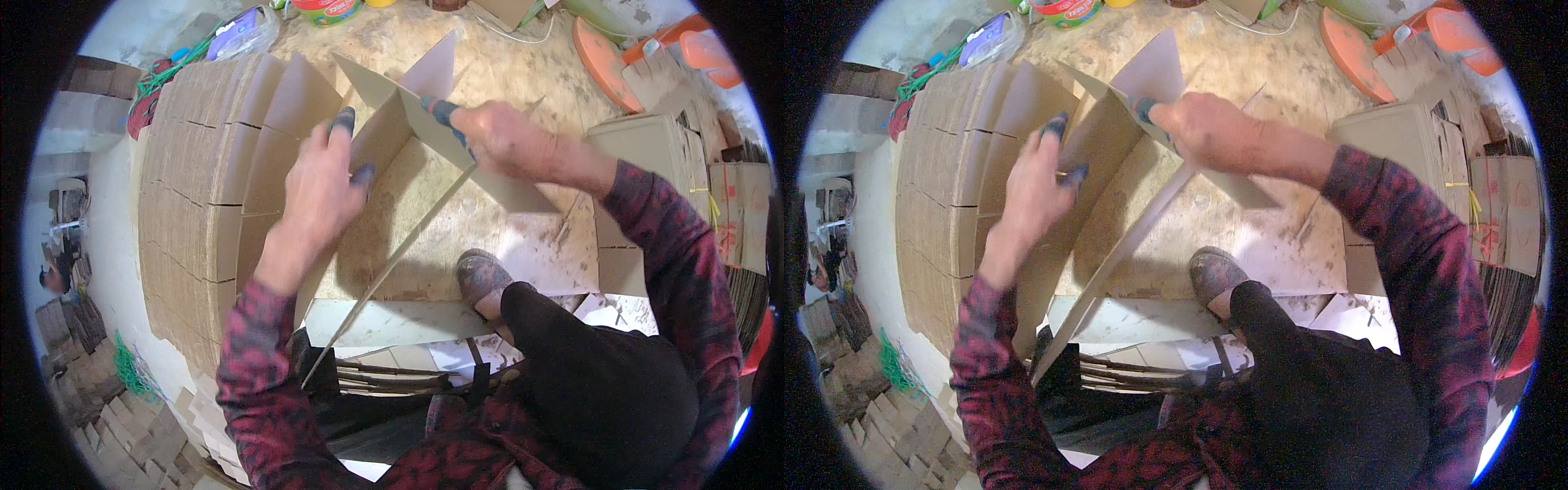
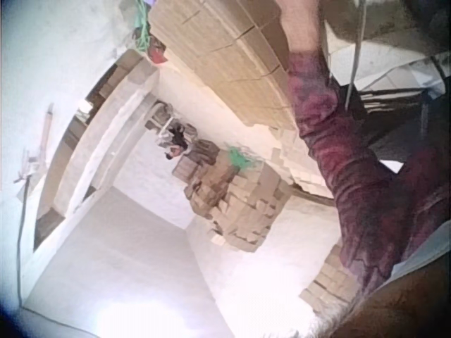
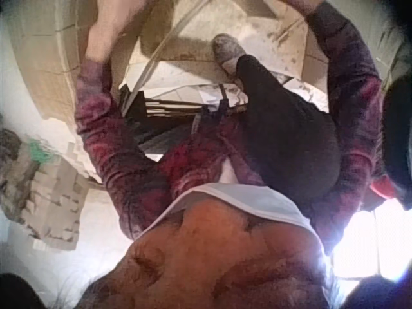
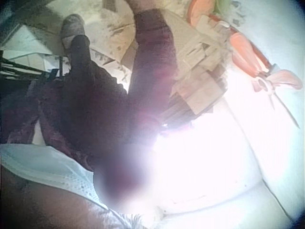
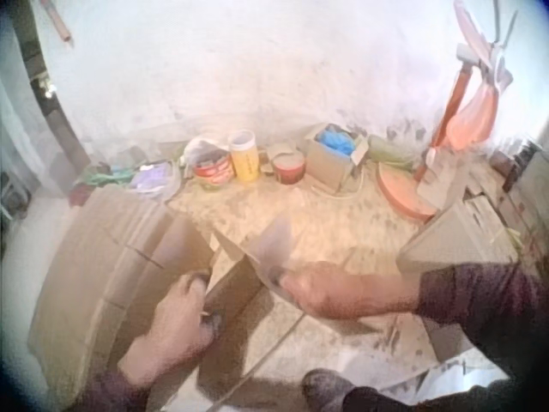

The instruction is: The person sits on the floor and uses a knife to cut pre-scored lines on flat cardboard sheets. They repeatedly lift and separate the cut sections, then place the finished pieces aside.

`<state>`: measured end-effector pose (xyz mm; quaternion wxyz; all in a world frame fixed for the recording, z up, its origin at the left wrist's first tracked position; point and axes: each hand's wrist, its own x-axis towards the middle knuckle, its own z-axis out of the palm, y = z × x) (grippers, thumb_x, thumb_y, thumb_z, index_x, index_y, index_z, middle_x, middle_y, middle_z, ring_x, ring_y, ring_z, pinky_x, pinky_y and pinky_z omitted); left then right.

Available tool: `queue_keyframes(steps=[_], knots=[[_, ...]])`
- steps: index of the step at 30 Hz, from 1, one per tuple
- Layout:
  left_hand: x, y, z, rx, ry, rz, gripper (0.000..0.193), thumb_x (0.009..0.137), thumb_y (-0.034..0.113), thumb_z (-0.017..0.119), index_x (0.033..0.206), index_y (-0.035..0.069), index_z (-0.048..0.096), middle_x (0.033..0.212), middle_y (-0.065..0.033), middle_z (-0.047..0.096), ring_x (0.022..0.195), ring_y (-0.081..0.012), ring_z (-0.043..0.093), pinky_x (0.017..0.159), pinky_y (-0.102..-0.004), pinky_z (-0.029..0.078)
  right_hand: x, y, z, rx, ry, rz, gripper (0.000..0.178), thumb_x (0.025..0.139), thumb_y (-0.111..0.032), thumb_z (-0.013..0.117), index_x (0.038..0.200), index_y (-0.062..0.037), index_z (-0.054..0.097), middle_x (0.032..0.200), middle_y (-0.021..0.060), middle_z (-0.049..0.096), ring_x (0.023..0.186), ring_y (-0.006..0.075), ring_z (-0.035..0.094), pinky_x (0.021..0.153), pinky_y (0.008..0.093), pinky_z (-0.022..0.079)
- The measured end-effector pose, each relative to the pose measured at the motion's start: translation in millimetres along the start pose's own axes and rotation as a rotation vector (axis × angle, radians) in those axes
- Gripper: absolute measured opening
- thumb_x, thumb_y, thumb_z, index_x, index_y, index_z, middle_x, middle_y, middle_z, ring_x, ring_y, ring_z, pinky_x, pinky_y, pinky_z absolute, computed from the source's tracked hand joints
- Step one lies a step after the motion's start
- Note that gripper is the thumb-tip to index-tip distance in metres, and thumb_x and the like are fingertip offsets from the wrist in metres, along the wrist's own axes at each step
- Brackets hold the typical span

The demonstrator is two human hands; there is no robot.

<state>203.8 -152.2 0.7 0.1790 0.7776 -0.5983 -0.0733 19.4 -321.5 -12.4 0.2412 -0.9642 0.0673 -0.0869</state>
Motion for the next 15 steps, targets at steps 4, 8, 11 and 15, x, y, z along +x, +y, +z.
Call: queue_keyframes(steps=[4, 8, 11, 15], knots=[[-81.5, 10.7, -28.8, 0.076, -0.143, 0.276, 0.049, 0.076, 0.017, 0.061, 0.117, -0.005, 0.045, 0.128, -0.0252, 0.037, 0.120, -0.0445, 0.035, 0.098, -0.0460, 0.035, 28.3, 25.5, -17.8, -0.093, 0.040, -0.096, 0.023, 0.077, -0.005, 0.048, 0.099, -0.0033, 0.054, 0.068, 0.0195, 0.056, 0.062, 0.0344, 0.058, 0.057, 0.0398, 0.046], [-140.0, 22.8, -31.6, -0.124, -0.334, 0.018, 0.046, 0.075, 0.017, 0.062, 0.112, -0.006, 0.050, 0.122, -0.0264, 0.043, 0.110, -0.0418, 0.046, 0.091, -0.0430, 0.042, 46.0, 60.1, -72.8, -0.481, -0.067, 0.102, 0.018, 0.075, -0.007, 0.050, 0.091, -0.0032, 0.057, 0.090, 0.0146, 0.055, 0.089, 0.0299, 0.053, 0.077, 0.0398, 0.041], [-174.6, 28.0, -28.5, -0.172, -0.376, -0.024, 0.042, 0.076, 0.016, 0.061, 0.111, -0.004, 0.051, 0.118, -0.0258, 0.047, 0.101, -0.0402, 0.053, 0.086, -0.0415, 0.045, 45.5, 61.7, -86.2, -0.720, 0.014, 0.037, 0.015, 0.074, -0.009, 0.051, 0.084, -0.0022, 0.059, 0.093, 0.0120, 0.053, 0.097, 0.0278, 0.049, 0.084, 0.0392, 0.037], [-208.7, 29.5, -16.6, -0.122, -0.361, -0.139, 0.029, 0.075, 0.009, 0.060, 0.100, -0.002, 0.051, 0.089, -0.0230, 0.057, 0.075, -0.0391, 0.058, 0.065, -0.0429, 0.049, -24.5, 37.9, -69.4, -0.695, 0.361, -0.141, 0.021, 0.078, -0.008, 0.051, 0.098, -0.0007, 0.055, 0.115, 0.0184, 0.050, 0.103, 0.0340, 0.049, 0.085, 0.0422, 0.040]])
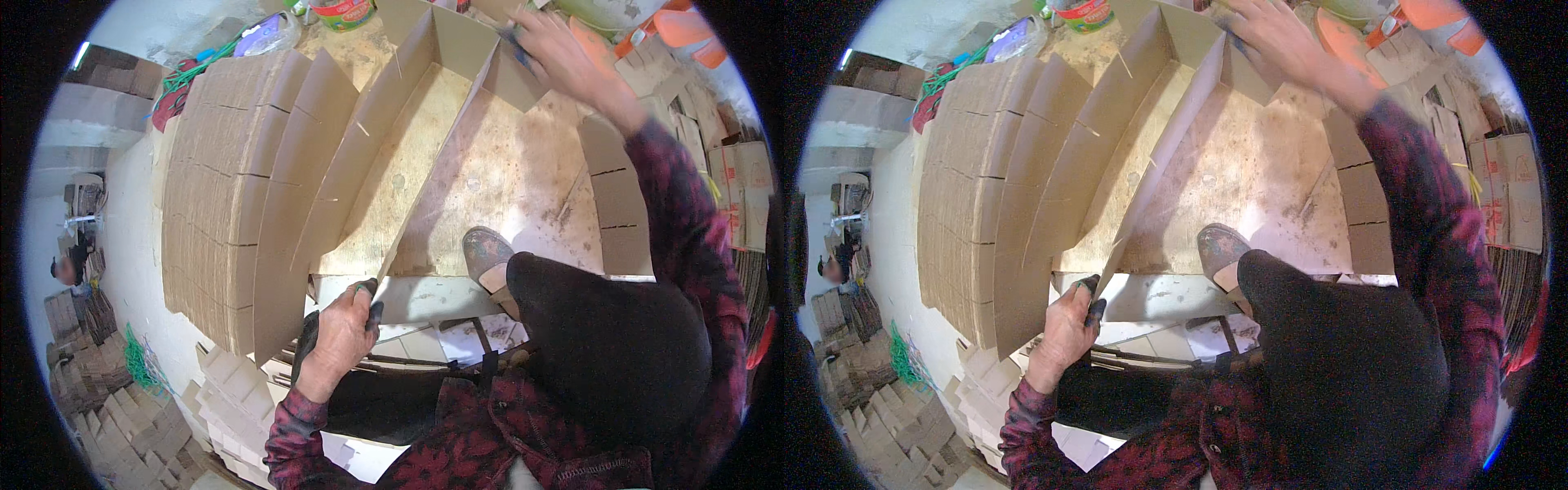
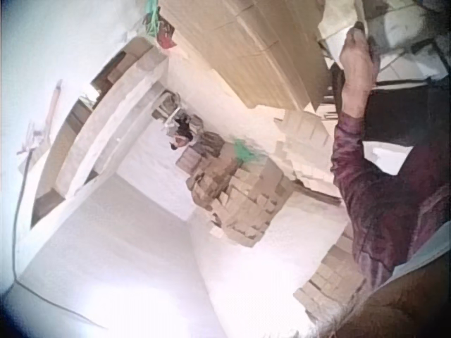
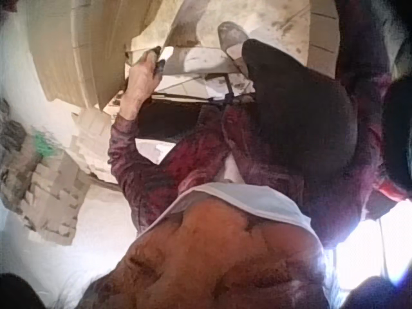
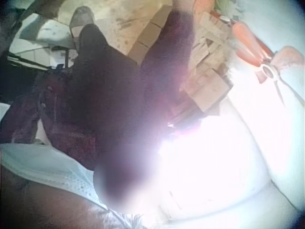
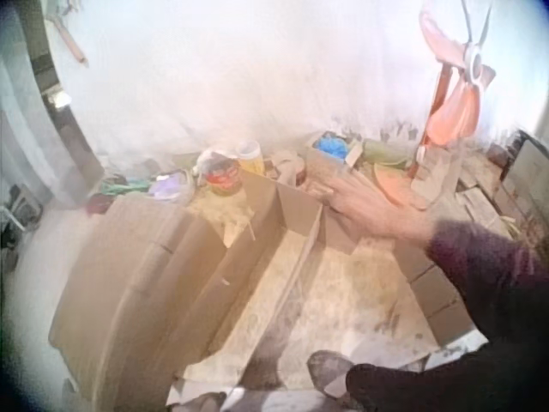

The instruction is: The person sits on the floor and uses a knife to cut pre-scored lines on flat cardboard sheets. They repeatedly lift and separate the cut sections, then place the finished pieces aside.

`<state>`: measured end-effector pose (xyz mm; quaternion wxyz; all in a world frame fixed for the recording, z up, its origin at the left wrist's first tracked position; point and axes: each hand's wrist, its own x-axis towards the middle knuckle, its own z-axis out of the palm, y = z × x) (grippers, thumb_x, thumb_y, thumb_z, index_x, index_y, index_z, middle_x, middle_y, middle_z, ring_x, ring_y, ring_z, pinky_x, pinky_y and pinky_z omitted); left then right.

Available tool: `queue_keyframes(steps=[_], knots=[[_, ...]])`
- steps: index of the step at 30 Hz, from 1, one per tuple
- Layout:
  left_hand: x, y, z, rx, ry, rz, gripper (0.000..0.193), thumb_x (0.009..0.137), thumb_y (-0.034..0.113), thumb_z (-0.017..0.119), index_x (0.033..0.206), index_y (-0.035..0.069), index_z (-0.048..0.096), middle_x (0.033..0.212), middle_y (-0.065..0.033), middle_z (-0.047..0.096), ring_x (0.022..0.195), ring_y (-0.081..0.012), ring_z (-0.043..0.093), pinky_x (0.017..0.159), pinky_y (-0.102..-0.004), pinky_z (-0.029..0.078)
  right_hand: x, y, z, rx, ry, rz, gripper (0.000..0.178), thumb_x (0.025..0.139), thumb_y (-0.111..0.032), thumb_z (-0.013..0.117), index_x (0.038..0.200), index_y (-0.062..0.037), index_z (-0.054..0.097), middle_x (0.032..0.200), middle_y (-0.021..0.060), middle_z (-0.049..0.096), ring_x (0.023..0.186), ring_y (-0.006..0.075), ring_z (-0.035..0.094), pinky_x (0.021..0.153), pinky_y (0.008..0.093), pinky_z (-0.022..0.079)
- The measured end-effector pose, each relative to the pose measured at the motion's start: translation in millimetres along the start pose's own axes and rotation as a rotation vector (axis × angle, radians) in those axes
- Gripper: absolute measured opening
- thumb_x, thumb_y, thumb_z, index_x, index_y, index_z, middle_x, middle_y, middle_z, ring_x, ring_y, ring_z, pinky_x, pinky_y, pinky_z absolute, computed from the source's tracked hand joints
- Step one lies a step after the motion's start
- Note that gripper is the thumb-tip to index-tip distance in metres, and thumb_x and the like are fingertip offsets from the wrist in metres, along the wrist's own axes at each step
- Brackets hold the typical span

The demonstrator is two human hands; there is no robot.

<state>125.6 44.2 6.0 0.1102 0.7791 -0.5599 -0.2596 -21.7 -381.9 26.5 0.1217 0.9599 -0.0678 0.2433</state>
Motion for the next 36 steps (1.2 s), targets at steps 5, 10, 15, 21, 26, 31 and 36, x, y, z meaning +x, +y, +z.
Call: queue_keyframes(steps=[5, 10, 15, 21, 26, 31, 36], knots=[[-2.8, 10.8, 12.6, 0.031, 0.187, -0.001, 0.019, 0.069, -0.002, 0.055, 0.084, 0.001, 0.044, 0.068, -0.0190, 0.057, 0.062, -0.0384, 0.057, 0.054, -0.0451, 0.046, -182.0, -25.5, -72.3, 0.093, -0.326, 0.656, 0.040, 0.076, -0.016, 0.062, 0.111, 0.0001, 0.051, 0.133, 0.0201, 0.035, 0.119, 0.0358, 0.037, 0.098, 0.0436, 0.031], [23.0, 32.3, 21.9, 0.114, 0.170, -0.016, 0.018, 0.070, 0.003, 0.055, 0.083, 0.003, 0.043, 0.066, -0.0202, 0.059, 0.066, -0.0379, 0.060, 0.058, -0.0464, 0.047, -327.7, -37.4, -135.1, -0.218, -0.506, 1.030, 0.033, 0.074, -0.009, 0.059, 0.104, 0.0026, 0.050, 0.132, 0.0250, 0.034, 0.117, 0.0387, 0.038, 0.096, 0.0414, 0.033], [27.5, 36.7, 33.2, 0.118, 0.265, -0.020, 0.016, 0.072, 0.004, 0.054, 0.084, 0.002, 0.044, 0.065, -0.0202, 0.059, 0.066, -0.0389, 0.060, 0.060, -0.0484, 0.047, -350.5, -7.5, -173.8, 0.027, -0.416, 1.214, 0.030, 0.076, -0.002, 0.052, 0.105, 0.0055, 0.049, 0.111, 0.0261, 0.052, 0.101, 0.0401, 0.050, 0.083, 0.0412, 0.041], [20.8, 38.9, 47.4, -0.004, 0.331, -0.150, 0.024, 0.076, 0.012, 0.057, 0.093, 0.000, 0.047, 0.076, -0.0228, 0.061, 0.074, -0.0413, 0.059, 0.066, -0.0484, 0.046, -332.1, 2.1, -203.8, 0.210, 0.180, 0.970, 0.025, 0.084, -0.005, 0.049, 0.106, 0.0042, 0.051, 0.092, 0.0153, 0.058, 0.086, 0.0218, 0.053, 0.078, 0.0327, 0.042], [0.2, 2.8, 63.8, -0.350, 0.195, -0.077, 0.056, 0.071, 0.027, 0.070, 0.114, 0.001, 0.048, 0.101, -0.0248, 0.059, 0.099, -0.0368, 0.055, 0.083, -0.0397, 0.044, -229.7, -33.6, -205.5, 0.496, 0.320, 0.864, 0.030, 0.090, -0.012, 0.049, 0.116, 0.0026, 0.047, 0.105, 0.0086, 0.055, 0.096, 0.0142, 0.048, 0.085, 0.0267, 0.038], [-28.2, -68.0, 48.4, 0.278, -0.154, -0.361, 0.046, 0.064, 0.025, 0.067, 0.104, 0.003, 0.059, 0.100, -0.0220, 0.060, 0.096, -0.0335, 0.058, 0.083, -0.0420, 0.047, -138.6, -52.5, -165.3, 0.803, 0.294, 0.707, 0.036, 0.089, -0.006, 0.049, 0.123, 0.0039, 0.043, 0.114, 0.0136, 0.054, 0.103, 0.0173, 0.049, 0.091, 0.0278, 0.037], [-37.6, -67.2, 18.6, 0.196, 0.918, -0.380, 0.052, 0.069, 0.011, 0.069, 0.115, -0.003, 0.048, 0.127, -0.0279, 0.034, 0.115, -0.0441, 0.037, 0.098, -0.0441, 0.033, -81.6, -65.7, -145.2, 0.779, 0.263, 0.413, 0.041, 0.084, 0.002, 0.051, 0.123, 0.0036, 0.041, 0.112, 0.0183, 0.055, 0.100, 0.0184, 0.052, 0.090, 0.0300, 0.039]])
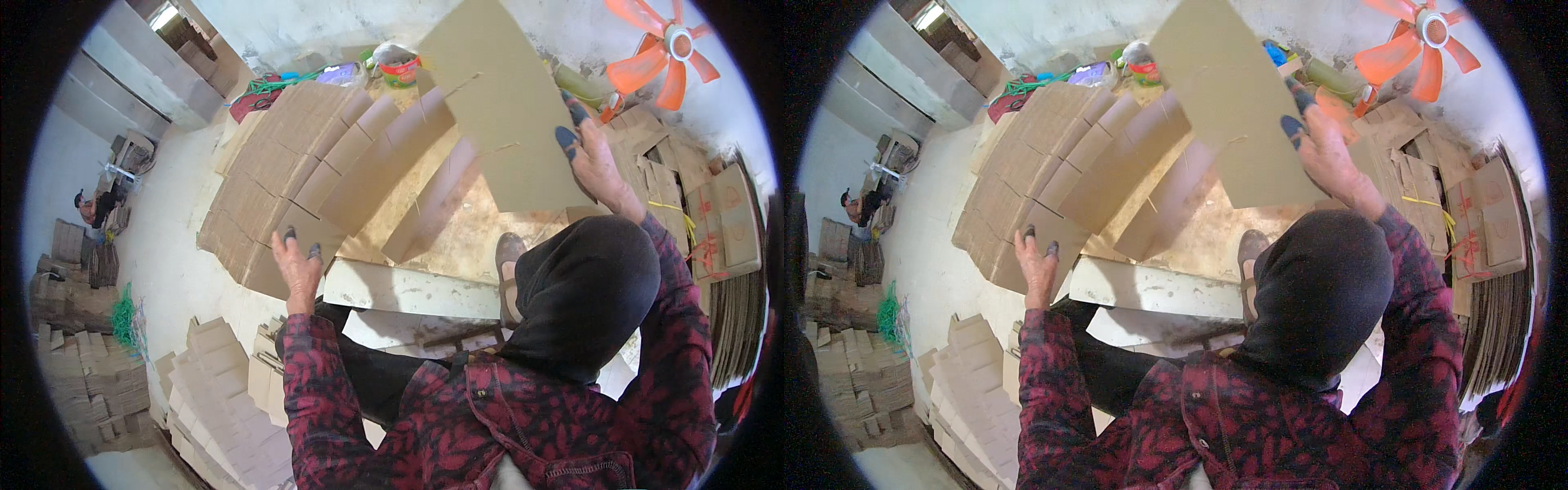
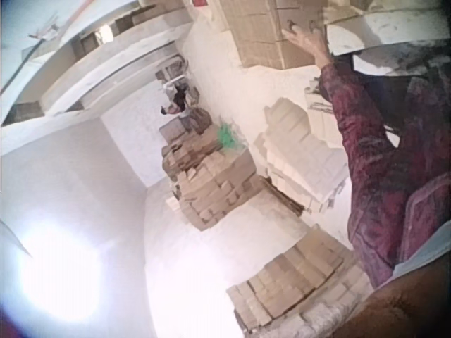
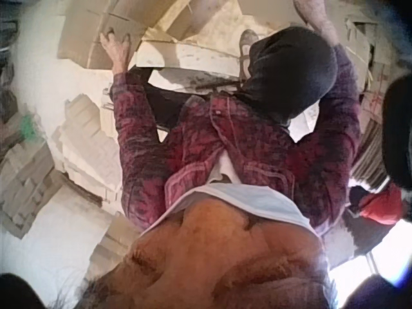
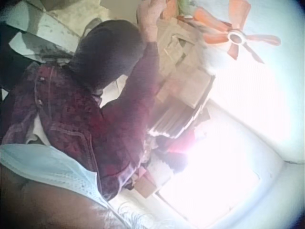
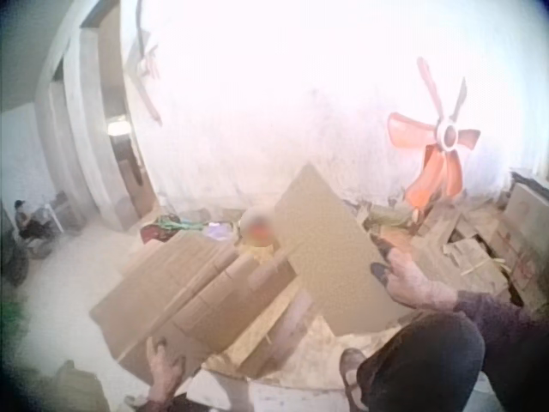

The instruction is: The person sits on the floor and uses a knife to cut pre-scored lines on flat cardboard sheets. They repeatedly lift and separate the cut sections, then place the finished pieces aside.

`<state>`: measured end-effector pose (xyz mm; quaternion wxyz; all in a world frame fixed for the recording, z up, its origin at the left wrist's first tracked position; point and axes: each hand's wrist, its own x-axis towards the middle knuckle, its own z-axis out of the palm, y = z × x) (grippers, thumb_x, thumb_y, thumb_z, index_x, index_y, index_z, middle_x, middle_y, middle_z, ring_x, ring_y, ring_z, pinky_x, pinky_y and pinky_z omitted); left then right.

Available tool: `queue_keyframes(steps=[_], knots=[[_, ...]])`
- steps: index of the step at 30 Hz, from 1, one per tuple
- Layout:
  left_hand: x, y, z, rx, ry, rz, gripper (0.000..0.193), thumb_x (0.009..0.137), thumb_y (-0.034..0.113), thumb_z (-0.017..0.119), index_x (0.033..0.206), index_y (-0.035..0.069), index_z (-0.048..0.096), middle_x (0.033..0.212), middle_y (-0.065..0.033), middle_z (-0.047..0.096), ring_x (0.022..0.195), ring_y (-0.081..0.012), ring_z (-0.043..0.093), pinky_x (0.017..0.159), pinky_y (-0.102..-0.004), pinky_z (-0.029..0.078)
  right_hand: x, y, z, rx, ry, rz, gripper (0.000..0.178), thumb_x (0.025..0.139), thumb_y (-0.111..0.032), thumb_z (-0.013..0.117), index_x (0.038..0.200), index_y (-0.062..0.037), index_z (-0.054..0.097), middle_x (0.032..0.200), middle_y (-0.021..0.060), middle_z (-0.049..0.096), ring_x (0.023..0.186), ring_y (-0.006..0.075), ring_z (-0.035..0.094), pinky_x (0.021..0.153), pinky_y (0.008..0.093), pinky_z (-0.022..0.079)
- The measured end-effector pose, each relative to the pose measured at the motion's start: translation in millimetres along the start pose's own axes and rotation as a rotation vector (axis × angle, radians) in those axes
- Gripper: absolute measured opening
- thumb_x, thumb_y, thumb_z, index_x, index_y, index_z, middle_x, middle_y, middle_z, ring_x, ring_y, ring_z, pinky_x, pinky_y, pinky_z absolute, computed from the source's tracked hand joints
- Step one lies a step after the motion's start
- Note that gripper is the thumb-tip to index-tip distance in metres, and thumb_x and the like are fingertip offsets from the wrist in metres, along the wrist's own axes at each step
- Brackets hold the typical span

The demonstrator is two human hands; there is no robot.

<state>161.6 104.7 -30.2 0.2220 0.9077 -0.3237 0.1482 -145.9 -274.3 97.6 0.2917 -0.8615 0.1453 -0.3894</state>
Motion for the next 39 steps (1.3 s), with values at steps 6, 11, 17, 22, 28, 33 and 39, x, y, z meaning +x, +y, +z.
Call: queue_keyframes(steps=[6, 11, 17, 22, 28, 33, 39], knots=[[-45.5, 97.3, -4.5, -0.349, -0.243, 0.130, 0.054, 0.073, 0.010, 0.066, 0.119, -0.006, 0.043, 0.114, -0.0268, 0.050, 0.104, -0.0406, 0.051, 0.089, -0.0402, 0.042, 25.0, -8.8, 20.4, -0.005, -0.343, -0.019, 0.032, 0.084, -0.004, 0.049, 0.114, 0.0032, 0.044, 0.107, 0.0218, 0.055, 0.097, 0.0351, 0.054, 0.086, 0.0351, 0.042], [-40.4, 126.2, 23.6, -0.323, -0.160, 0.097, 0.056, 0.075, 0.004, 0.061, 0.124, -0.007, 0.036, 0.117, -0.0288, 0.048, 0.101, -0.0415, 0.052, 0.081, -0.0431, 0.045, 39.1, -22.3, 45.3, 0.169, -0.405, -0.114, 0.027, 0.084, -0.004, 0.048, 0.109, 0.0041, 0.045, 0.103, 0.0234, 0.056, 0.094, 0.0347, 0.055, 0.083, 0.0357, 0.043], [-24.4, 145.1, 31.9, -0.121, -0.336, 0.088, 0.016, 0.074, 0.003, 0.054, 0.089, 0.005, 0.048, 0.069, -0.0194, 0.059, 0.066, -0.0388, 0.058, 0.058, -0.0481, 0.045, 53.8, -12.8, 70.1, 0.242, -0.443, -0.220, 0.026, 0.084, -0.005, 0.048, 0.108, 0.0066, 0.045, 0.100, 0.0256, 0.056, 0.089, 0.0355, 0.056, 0.080, 0.0366, 0.044], [-25.5, 148.7, 34.2, -0.106, -0.362, 0.074, 0.014, 0.070, -0.001, 0.052, 0.081, 0.005, 0.046, 0.060, -0.0184, 0.056, 0.062, -0.0395, 0.057, 0.055, -0.0481, 0.044, 63.5, -20.3, 84.8, 0.205, -0.455, -0.187, 0.024, 0.084, -0.007, 0.049, 0.103, 0.0082, 0.046, 0.097, 0.0262, 0.057, 0.086, 0.0373, 0.055, 0.077, 0.0370, 0.044], [-25.3, 151.5, 33.3, -0.127, -0.368, 0.063, 0.012, 0.070, 0.000, 0.052, 0.080, 0.005, 0.046, 0.063, -0.0185, 0.057, 0.064, -0.0393, 0.058, 0.055, -0.0477, 0.045, 75.6, -31.8, 79.8, 0.001, -0.559, -0.094, 0.023, 0.083, -0.007, 0.049, 0.100, 0.0083, 0.048, 0.097, 0.0281, 0.056, 0.090, 0.0399, 0.056, 0.076, 0.0394, 0.045], [-22.0, 150.1, 29.9, -0.144, -0.355, 0.095, 0.013, 0.070, -0.001, 0.051, 0.080, 0.004, 0.047, 0.065, -0.0175, 0.058, 0.064, -0.0393, 0.058, 0.055, -0.0474, 0.045, 69.9, -28.4, 87.4, 0.017, -0.560, -0.188, 0.020, 0.080, -0.006, 0.052, 0.097, 0.0061, 0.049, 0.092, 0.0292, 0.056, 0.089, 0.0420, 0.055, 0.074, 0.0417, 0.045], [-23.3, 149.3, 32.3, -0.155, -0.353, 0.111, 0.012, 0.070, 0.000, 0.052, 0.080, 0.003, 0.047, 0.066, -0.0179, 0.058, 0.066, -0.0389, 0.058, 0.056, -0.0478, 0.046, 51.0, -27.6, 109.3, 0.090, -0.510, -0.231, 0.020, 0.076, -0.001, 0.051, 0.094, 0.0075, 0.048, 0.086, 0.0287, 0.055, 0.085, 0.0441, 0.053, 0.069, 0.0429, 0.045]])
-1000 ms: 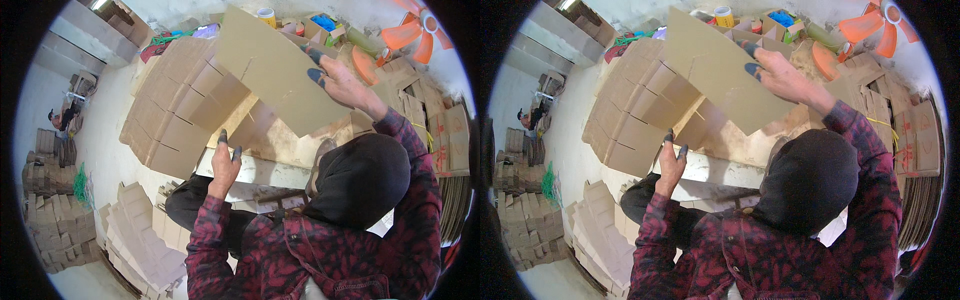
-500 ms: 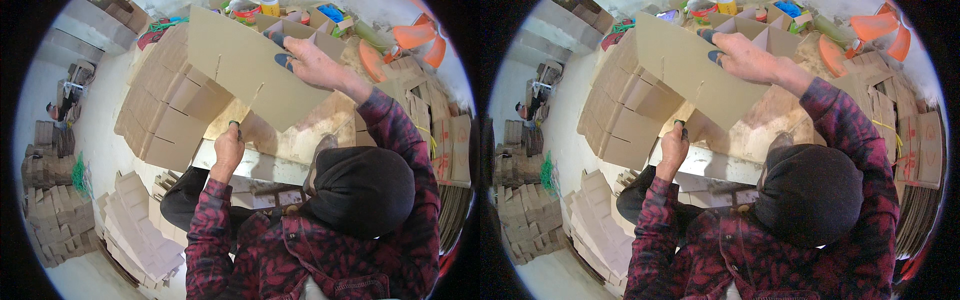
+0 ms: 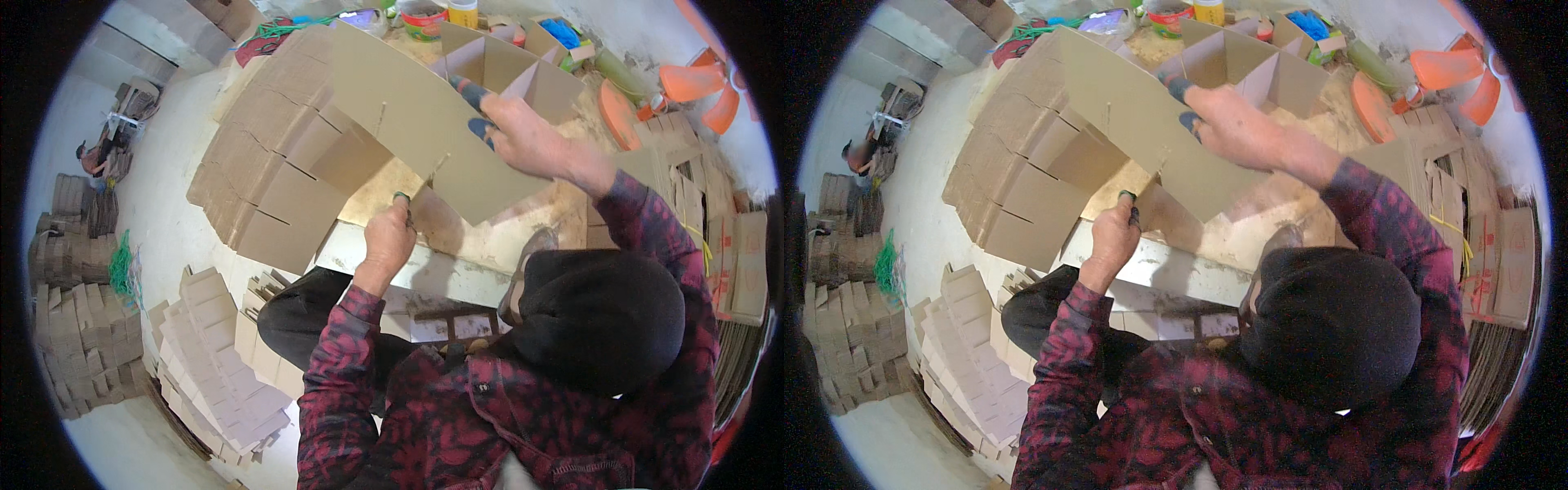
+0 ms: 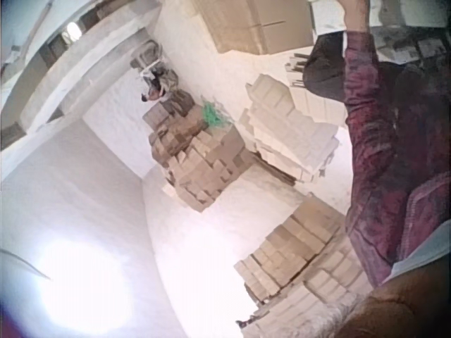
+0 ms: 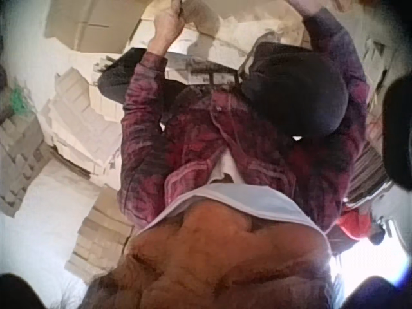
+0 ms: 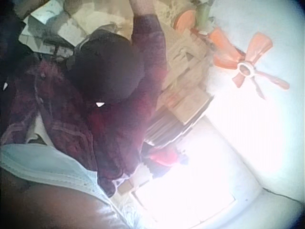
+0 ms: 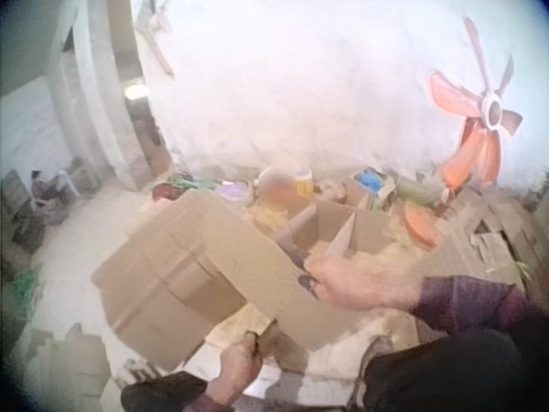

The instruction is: The person sits on the floor and uses a knife to cut pre-scored lines on flat cardboard sheets. They repeatedly lift and separate the cut sections, then place the finished pieces aside.

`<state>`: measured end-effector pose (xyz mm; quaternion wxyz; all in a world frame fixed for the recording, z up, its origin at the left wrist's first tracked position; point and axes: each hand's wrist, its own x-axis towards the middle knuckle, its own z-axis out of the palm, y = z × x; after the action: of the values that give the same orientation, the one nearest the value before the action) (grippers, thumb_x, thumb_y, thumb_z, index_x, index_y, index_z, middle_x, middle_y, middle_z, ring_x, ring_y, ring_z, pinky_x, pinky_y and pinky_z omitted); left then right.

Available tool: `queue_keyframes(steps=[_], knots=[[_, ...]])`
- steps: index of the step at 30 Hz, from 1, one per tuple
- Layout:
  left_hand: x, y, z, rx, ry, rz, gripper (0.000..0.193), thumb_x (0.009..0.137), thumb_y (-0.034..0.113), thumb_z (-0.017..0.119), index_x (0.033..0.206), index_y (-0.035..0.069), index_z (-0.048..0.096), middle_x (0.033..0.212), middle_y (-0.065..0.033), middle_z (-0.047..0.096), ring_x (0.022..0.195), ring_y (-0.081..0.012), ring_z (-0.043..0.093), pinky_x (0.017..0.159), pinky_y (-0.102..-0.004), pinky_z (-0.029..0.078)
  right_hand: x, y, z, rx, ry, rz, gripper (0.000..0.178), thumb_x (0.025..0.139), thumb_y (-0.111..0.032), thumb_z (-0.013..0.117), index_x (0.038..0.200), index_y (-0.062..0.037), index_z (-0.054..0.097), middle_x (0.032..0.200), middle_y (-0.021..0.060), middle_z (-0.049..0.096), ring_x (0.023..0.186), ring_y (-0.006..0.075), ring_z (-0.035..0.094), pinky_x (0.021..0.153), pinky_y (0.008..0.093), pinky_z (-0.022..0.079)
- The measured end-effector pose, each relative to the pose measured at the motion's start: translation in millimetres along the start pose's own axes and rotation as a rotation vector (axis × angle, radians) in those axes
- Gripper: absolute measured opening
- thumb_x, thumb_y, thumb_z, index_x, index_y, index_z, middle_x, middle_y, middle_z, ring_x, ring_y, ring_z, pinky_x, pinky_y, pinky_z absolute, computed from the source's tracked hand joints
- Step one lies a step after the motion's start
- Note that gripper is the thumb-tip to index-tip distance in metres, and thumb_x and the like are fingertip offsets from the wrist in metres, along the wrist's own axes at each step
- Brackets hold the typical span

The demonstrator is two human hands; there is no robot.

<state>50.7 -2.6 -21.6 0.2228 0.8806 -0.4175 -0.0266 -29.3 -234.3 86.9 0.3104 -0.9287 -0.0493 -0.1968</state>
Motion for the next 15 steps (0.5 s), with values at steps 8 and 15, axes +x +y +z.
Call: queue_keyframes(steps=[8, 15], knots=[[47.1, -43.7, -36.5, -0.061, 0.337, 0.138, 0.039, 0.071, 0.008, 0.065, 0.105, -0.003, 0.049, 0.107, -0.0223, 0.049, 0.103, -0.0396, 0.045, 0.090, -0.0433, 0.038, -16.4, -4.1, 2.6, -0.022, -0.043, 0.150, 0.025, 0.076, 0.000, 0.052, 0.099, 0.0045, 0.044, 0.074, 0.0280, 0.053, 0.071, 0.0425, 0.053, 0.060, 0.0448, 0.043], [88.6, -88.5, -32.2, 0.305, 0.124, -0.151, 0.012, 0.073, 0.006, 0.051, 0.084, 0.004, 0.047, 0.076, -0.0197, 0.060, 0.075, -0.0402, 0.058, 0.063, -0.0496, 0.046, -24.1, 6.3, -0.7, 0.009, -0.226, 0.226, 0.061, 0.082, 0.001, 0.049, 0.137, -0.0056, 0.024, 0.132, 0.0195, 0.039, 0.114, 0.0329, 0.047, 0.093, 0.0341, 0.040]])
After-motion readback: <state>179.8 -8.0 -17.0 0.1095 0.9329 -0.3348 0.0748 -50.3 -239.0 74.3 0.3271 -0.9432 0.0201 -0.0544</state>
